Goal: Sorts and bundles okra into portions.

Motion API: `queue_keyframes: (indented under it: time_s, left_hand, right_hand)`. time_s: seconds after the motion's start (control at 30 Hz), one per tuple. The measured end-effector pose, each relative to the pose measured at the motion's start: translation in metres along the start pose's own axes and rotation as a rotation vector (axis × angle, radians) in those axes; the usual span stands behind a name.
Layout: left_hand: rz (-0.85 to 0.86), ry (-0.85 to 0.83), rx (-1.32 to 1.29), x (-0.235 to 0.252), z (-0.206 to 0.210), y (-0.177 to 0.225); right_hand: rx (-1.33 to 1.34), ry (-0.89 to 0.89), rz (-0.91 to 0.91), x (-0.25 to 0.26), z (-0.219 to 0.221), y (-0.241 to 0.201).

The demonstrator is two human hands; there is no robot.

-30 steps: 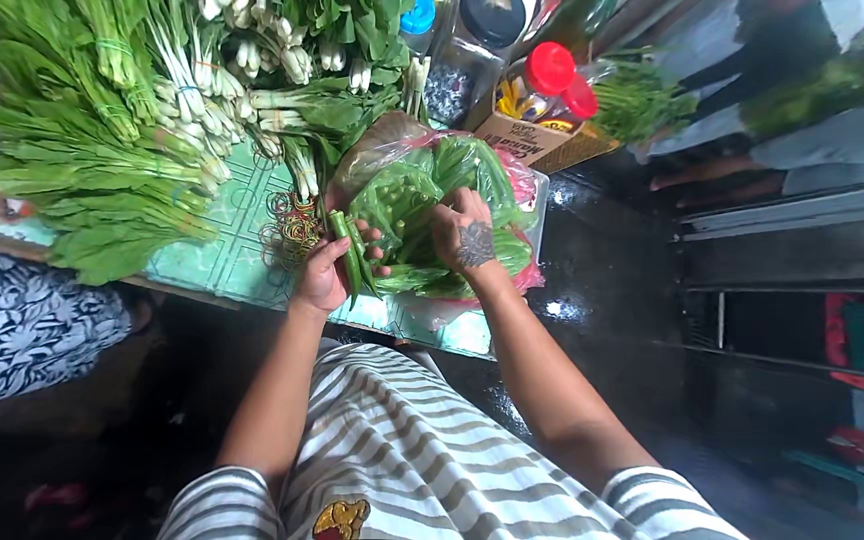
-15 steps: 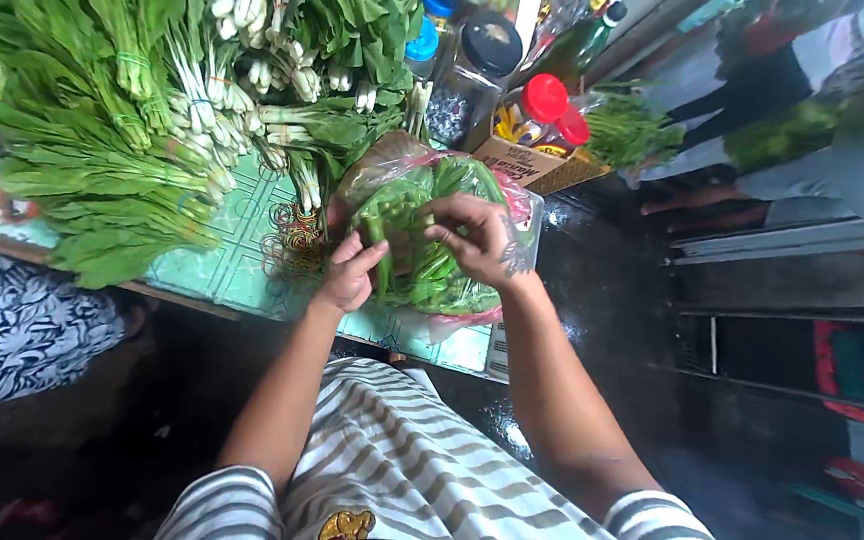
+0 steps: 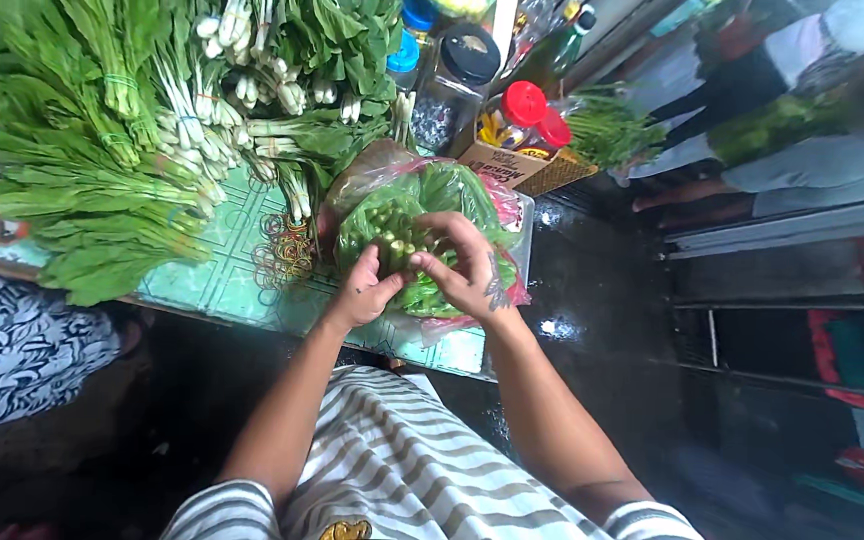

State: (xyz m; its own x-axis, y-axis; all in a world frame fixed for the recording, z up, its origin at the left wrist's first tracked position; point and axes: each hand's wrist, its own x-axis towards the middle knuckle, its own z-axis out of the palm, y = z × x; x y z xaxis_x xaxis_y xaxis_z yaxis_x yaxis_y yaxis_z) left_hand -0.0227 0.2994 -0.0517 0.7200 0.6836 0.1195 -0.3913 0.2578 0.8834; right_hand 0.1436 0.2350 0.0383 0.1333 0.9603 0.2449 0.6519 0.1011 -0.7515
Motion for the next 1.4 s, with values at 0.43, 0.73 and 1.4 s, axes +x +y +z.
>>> queue_keyframes:
  time_s: [0.43, 0.73, 1.4]
  left_hand:
    - [0.047, -0.109, 0.335, -0.006, 0.009, 0.014]
    - [0.089, -0.14, 0.179, -0.016, 0.021, 0.025]
    - [0.013, -0.208, 0.305, -0.027, 0.067, 0.028]
  right_hand:
    - [-0.445, -0.294, -0.301, -0.023, -0.003, -0.014]
    - [-0.047, -0.125, -0.173, -0.024, -0.03, -0.021]
    - [0.261, -0.365, 0.004, -0.039, -0.074, -0.001]
